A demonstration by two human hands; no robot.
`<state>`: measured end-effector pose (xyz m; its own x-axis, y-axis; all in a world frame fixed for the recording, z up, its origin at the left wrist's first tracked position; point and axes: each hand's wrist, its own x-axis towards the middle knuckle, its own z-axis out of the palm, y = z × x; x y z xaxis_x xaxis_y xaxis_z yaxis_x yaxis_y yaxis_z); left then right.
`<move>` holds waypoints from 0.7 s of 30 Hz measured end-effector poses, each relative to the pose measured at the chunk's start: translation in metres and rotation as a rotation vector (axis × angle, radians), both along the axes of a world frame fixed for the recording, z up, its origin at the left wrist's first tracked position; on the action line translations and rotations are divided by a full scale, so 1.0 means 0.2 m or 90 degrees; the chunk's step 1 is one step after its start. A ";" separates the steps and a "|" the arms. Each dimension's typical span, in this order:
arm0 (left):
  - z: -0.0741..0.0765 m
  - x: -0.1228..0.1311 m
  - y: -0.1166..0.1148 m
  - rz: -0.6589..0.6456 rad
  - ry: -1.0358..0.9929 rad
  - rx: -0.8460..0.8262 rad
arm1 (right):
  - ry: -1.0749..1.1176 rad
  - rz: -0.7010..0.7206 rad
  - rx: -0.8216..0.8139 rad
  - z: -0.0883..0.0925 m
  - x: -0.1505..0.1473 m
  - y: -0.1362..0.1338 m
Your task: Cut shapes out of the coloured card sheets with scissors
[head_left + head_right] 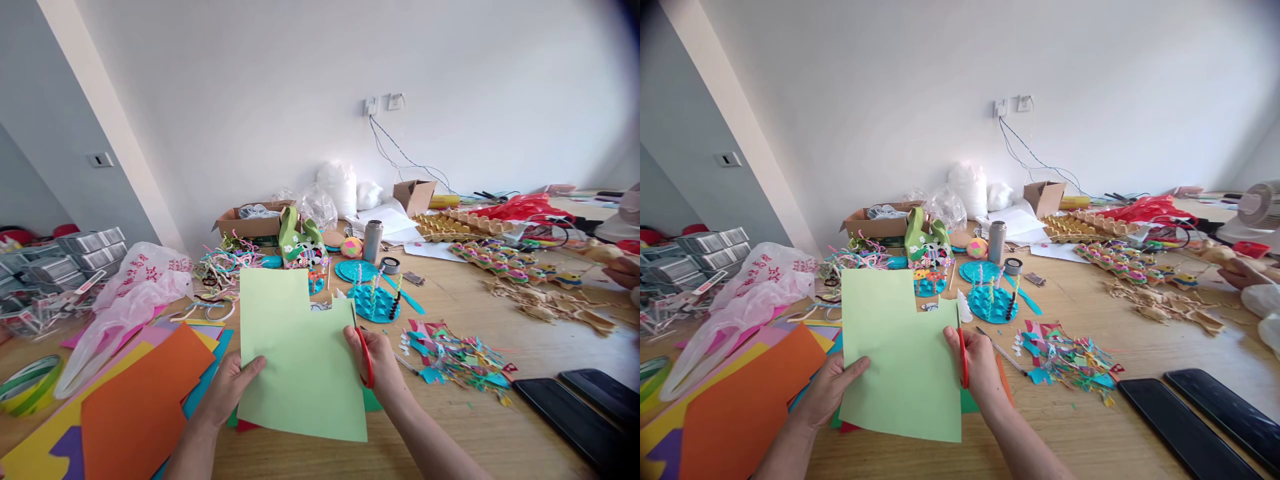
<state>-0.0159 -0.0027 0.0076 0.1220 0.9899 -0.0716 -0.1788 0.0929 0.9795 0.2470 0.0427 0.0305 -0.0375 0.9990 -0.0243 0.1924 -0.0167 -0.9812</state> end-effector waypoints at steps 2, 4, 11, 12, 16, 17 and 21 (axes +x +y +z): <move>0.00 0.00 0.00 0.003 -0.001 -0.002 | 0.008 0.002 -0.013 0.00 0.00 0.00; 0.00 0.00 0.00 0.004 0.001 0.001 | 0.010 -0.001 -0.020 0.00 0.00 0.00; 0.01 0.00 0.00 0.003 0.017 0.001 | 0.011 -0.009 -0.013 0.00 0.00 0.00; 0.01 0.00 0.00 0.002 0.019 -0.003 | 0.013 -0.010 -0.008 0.00 0.00 0.00; 0.01 0.00 0.00 -0.011 0.027 -0.007 | 0.021 -0.004 -0.008 -0.01 0.00 0.01; 0.01 0.00 0.00 -0.012 0.027 -0.005 | 0.021 -0.006 -0.012 -0.01 0.00 0.01; 0.00 0.00 0.00 -0.016 0.026 -0.003 | 0.018 -0.009 -0.027 -0.01 0.00 0.01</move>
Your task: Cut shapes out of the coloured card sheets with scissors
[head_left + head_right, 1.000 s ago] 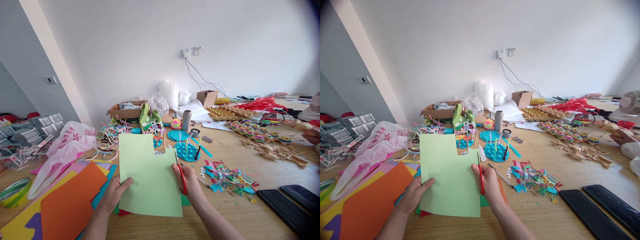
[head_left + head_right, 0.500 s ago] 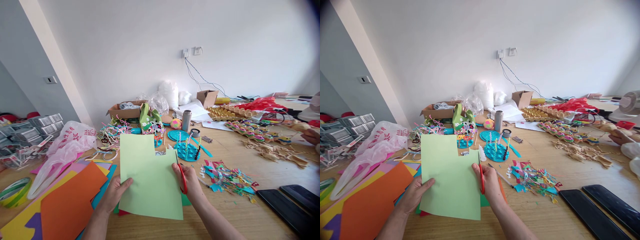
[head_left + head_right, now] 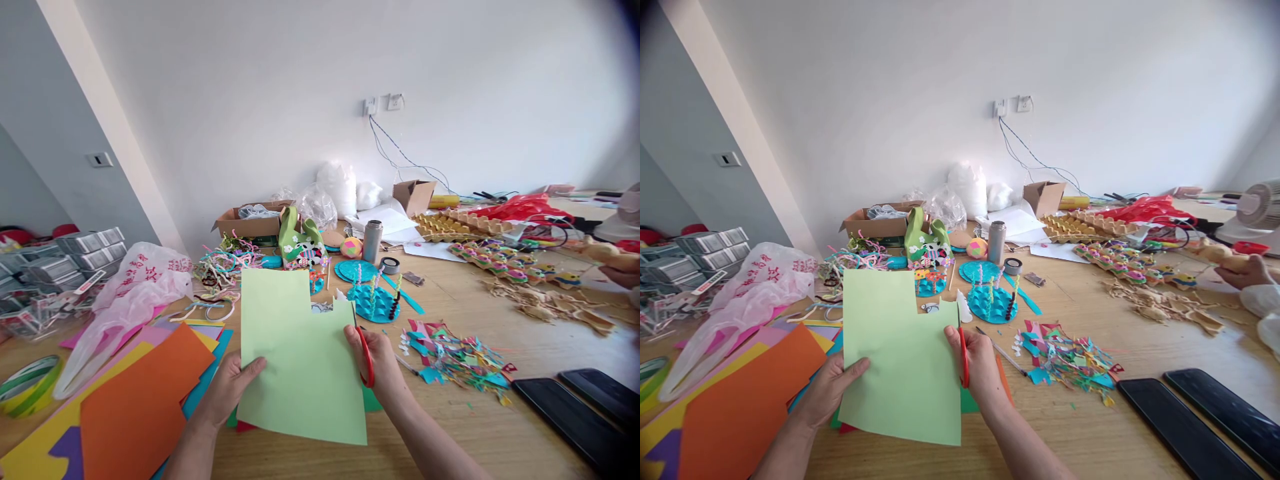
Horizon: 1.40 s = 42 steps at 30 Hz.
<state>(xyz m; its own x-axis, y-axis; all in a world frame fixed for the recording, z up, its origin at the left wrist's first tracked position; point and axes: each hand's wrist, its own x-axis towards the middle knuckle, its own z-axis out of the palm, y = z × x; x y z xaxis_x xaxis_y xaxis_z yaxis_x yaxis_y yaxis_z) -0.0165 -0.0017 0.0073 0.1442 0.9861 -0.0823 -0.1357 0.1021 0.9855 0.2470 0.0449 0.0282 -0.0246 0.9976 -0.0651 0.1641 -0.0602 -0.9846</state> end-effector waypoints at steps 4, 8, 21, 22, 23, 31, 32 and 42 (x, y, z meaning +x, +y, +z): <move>0.00 0.00 0.00 -0.005 -0.002 0.001 | -0.010 -0.004 0.021 0.02 0.00 -0.01; 0.02 0.01 -0.01 -0.006 0.002 -0.003 | -0.003 0.004 0.015 0.04 0.01 -0.01; 0.03 0.01 -0.01 0.037 0.000 -0.009 | 0.002 0.018 0.007 0.00 0.01 0.00; 0.04 0.00 -0.01 0.048 -0.011 -0.007 | 0.006 0.014 0.011 0.00 0.01 0.00; 0.04 -0.01 -0.01 0.066 -0.026 -0.004 | 0.020 0.006 0.018 0.01 0.01 0.00; 0.04 -0.07 0.03 0.342 -0.199 0.039 | 0.134 -0.179 0.168 0.12 0.12 0.02; 0.04 -0.08 0.04 0.367 -0.224 0.042 | 0.095 -0.160 0.165 0.13 0.14 0.02; 0.07 -0.09 0.05 0.426 -0.308 0.035 | -0.623 0.262 0.310 -0.08 0.26 -0.06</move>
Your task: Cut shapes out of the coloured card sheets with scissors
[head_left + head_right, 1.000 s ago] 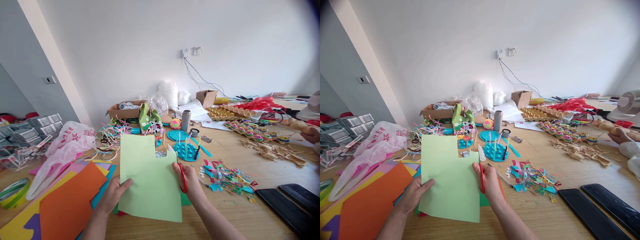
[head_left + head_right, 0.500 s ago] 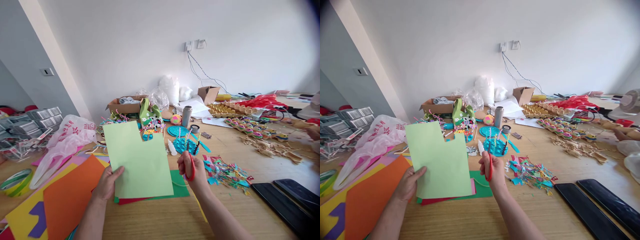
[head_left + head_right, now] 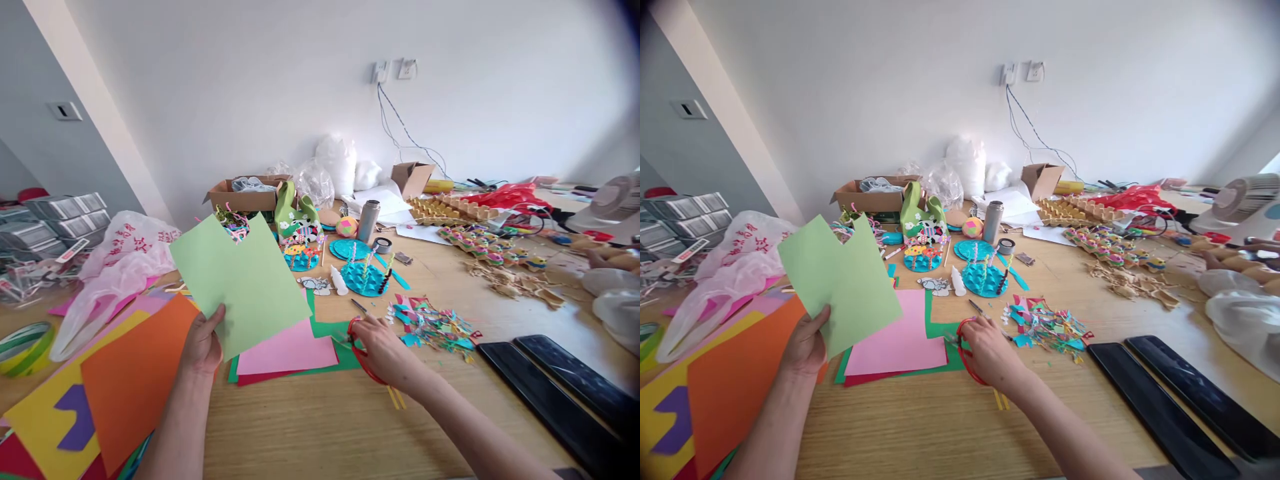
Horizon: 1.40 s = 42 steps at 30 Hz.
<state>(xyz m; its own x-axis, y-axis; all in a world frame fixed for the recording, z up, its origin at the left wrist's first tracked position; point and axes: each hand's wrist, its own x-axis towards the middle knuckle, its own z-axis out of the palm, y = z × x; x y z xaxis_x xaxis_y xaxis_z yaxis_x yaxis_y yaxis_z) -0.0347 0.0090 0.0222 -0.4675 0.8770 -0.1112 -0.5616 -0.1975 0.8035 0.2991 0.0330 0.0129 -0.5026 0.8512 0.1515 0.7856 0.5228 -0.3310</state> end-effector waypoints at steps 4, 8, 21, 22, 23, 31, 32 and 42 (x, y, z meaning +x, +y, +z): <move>0.01 0.01 0.00 -0.004 -0.004 -0.010 | -0.041 0.020 0.021 -0.05 -0.01 -0.04; 0.01 0.01 0.00 0.002 -0.010 -0.002 | -0.003 -0.013 0.042 0.00 0.02 -0.01; 0.01 0.01 0.00 -0.004 -0.018 0.010 | 0.461 -0.307 -0.349 0.37 0.32 -0.11; 0.01 0.01 0.00 -0.001 -0.016 0.015 | 0.458 -0.319 -0.357 0.34 0.31 -0.12; 0.01 0.01 0.00 0.001 -0.014 0.021 | 0.450 -0.322 -0.358 0.30 0.30 -0.11; -0.01 0.01 0.01 -0.034 -0.027 0.001 | 0.400 -0.397 -0.278 0.00 0.22 0.02; -0.01 0.01 0.01 -0.036 -0.024 0.000 | 0.388 -0.399 -0.265 -0.02 0.22 0.04; -0.01 0.02 0.00 -0.040 -0.017 0.010 | 0.245 -0.385 -0.118 -0.07 0.29 0.07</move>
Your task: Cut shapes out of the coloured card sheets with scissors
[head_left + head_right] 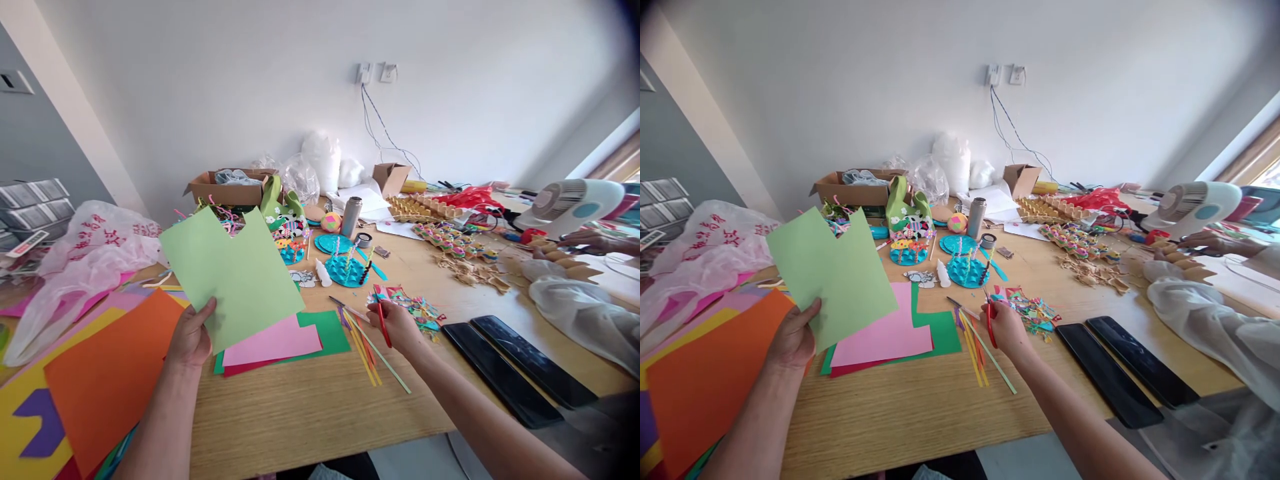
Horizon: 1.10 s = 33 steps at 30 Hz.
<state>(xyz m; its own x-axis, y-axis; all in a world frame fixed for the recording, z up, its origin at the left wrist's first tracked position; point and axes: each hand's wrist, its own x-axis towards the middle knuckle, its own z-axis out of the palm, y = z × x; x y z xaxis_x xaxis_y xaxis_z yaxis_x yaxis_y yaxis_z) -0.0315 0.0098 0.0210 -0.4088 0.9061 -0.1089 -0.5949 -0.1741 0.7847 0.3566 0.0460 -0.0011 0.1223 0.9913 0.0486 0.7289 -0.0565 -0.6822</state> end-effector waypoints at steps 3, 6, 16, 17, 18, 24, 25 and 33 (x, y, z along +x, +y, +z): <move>0.00 0.00 0.00 -0.002 -0.002 -0.001 | -0.031 0.064 0.039 0.03 -0.01 -0.05; -0.01 0.00 0.00 -0.002 -0.002 -0.004 | -0.073 0.152 0.067 0.06 -0.06 -0.09; -0.01 0.00 0.00 0.001 0.008 -0.003 | -0.223 0.331 0.085 0.03 -0.14 -0.04; -0.01 0.00 0.00 -0.001 0.010 -0.004 | -0.233 0.324 0.084 0.03 -0.13 -0.03; -0.01 0.00 0.00 -0.001 0.011 -0.006 | -0.242 0.310 0.084 0.03 -0.11 -0.02; -0.02 0.00 0.00 -0.012 0.014 -0.021 | -0.319 0.201 0.095 0.02 0.00 0.04; -0.02 0.00 0.00 -0.015 0.013 -0.024 | -0.333 0.193 0.094 0.01 0.01 0.05; -0.03 0.00 0.01 -0.024 0.017 -0.041 | -0.396 0.158 0.090 -0.05 0.00 0.05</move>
<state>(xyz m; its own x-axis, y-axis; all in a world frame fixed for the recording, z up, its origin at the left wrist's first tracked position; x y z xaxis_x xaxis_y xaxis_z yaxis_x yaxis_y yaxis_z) -0.0316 0.0115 0.0151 -0.3776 0.9126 -0.1565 -0.5794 -0.1010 0.8088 0.3566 0.0566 -0.0102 -0.1999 0.9655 0.1668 0.9676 0.2213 -0.1213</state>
